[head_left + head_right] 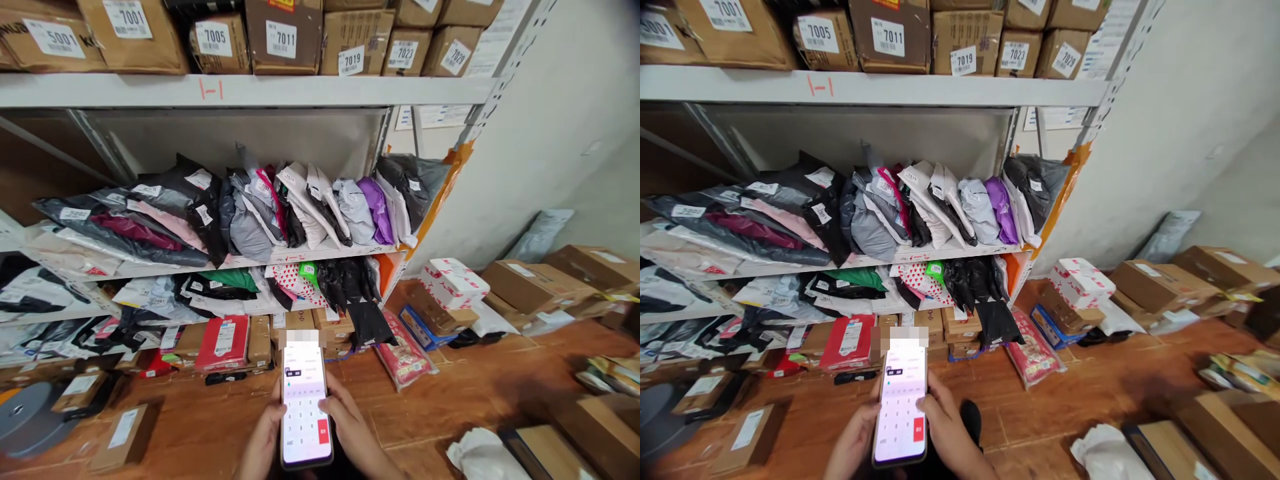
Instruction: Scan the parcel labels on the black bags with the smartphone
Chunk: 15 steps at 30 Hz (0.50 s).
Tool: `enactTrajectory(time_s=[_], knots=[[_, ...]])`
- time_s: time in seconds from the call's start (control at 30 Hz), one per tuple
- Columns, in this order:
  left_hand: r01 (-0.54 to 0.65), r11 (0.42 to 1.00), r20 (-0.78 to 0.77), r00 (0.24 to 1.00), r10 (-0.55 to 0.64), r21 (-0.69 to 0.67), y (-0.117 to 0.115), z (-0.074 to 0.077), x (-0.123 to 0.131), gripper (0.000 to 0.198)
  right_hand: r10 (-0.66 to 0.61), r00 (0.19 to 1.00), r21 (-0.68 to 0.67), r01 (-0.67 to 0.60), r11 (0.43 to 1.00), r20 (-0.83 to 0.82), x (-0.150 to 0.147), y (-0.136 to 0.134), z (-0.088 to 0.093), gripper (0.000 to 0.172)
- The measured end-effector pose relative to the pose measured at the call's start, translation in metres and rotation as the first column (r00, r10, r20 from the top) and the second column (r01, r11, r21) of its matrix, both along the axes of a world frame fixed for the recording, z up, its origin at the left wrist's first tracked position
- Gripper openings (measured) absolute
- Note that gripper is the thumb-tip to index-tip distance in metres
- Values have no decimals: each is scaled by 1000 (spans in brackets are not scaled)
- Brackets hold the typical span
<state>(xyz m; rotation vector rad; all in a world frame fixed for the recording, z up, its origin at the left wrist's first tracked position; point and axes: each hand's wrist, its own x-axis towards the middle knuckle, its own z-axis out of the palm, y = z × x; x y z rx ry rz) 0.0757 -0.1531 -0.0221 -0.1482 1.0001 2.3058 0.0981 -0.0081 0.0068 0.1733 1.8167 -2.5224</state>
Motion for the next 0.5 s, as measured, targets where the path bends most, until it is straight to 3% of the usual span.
enactTrajectory(time_s=[0.27,0.5], knots=[[-1,995,-20,1000,2,95,-7,-3,4,74,44,999,44,-44,998,8,-1,-7,5,38],[164,977,-110,983,-149,138,-13,23,9,89,101,995,-27,-100,995,26,2,-3,5,49]])
